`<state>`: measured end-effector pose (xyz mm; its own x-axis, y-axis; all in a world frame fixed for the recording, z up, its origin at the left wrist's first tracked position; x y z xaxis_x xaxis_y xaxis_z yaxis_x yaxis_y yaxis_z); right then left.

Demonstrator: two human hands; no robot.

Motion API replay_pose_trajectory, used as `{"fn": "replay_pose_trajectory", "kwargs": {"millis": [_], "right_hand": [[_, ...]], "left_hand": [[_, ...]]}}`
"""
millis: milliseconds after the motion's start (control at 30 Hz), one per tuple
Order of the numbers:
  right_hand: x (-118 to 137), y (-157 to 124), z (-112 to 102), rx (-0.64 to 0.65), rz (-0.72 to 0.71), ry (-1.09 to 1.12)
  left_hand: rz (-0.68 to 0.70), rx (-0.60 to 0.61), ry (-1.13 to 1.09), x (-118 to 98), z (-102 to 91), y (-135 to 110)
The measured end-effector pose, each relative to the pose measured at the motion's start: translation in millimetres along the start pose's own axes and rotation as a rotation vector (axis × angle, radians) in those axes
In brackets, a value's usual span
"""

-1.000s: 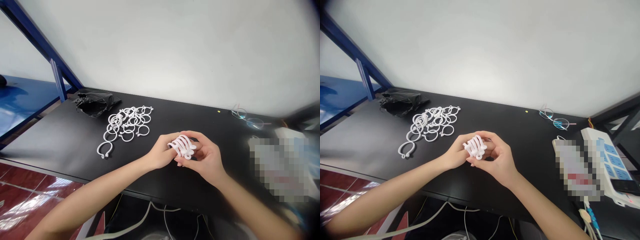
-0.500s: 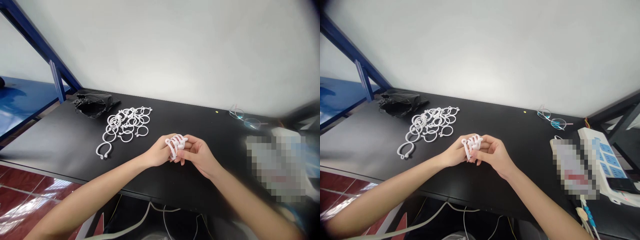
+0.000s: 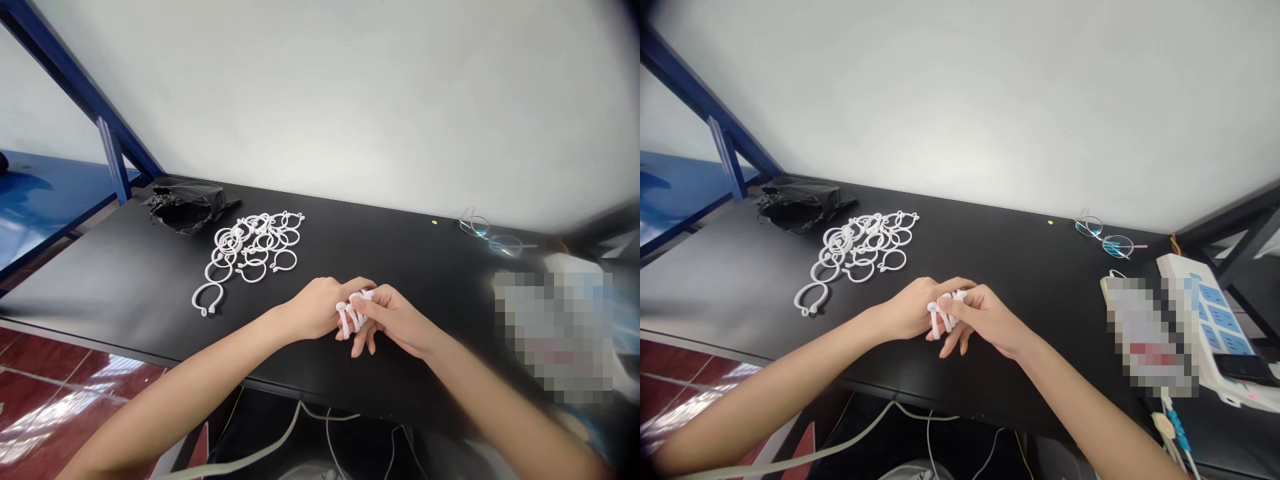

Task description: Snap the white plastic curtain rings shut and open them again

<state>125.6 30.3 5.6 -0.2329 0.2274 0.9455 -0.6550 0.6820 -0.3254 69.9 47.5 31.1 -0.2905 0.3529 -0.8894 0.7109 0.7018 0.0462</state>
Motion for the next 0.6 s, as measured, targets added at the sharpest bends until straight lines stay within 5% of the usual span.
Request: {"fn": "replay_pose_trajectory", "kwargs": {"millis": [200,400,600], "right_hand": [[4,-2,10,0.121,-0.022,0.029],[5,-1,5,-0.016,-0.075,-0.055],[29,-16,2,-0.237,-0.312,-0.293]], "left_hand": [[0.036,0.03,0.177,1,-0.5,1],[0.035,0.017,-0.107,1,-5.0,2],[0.149,-0.066,-0.277,-8,-14.4,-3]]}}
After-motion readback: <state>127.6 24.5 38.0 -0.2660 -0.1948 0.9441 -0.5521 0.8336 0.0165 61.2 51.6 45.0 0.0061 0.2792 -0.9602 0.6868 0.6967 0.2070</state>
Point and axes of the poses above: each hand's wrist, its own y-axis towards the middle knuckle, its own z-axis out of the palm, x = y × z, the point moved 9 cm from there along y, towards the middle knuckle, and after that the axes turned 15 degrees about -y, right-handed, at the moved point
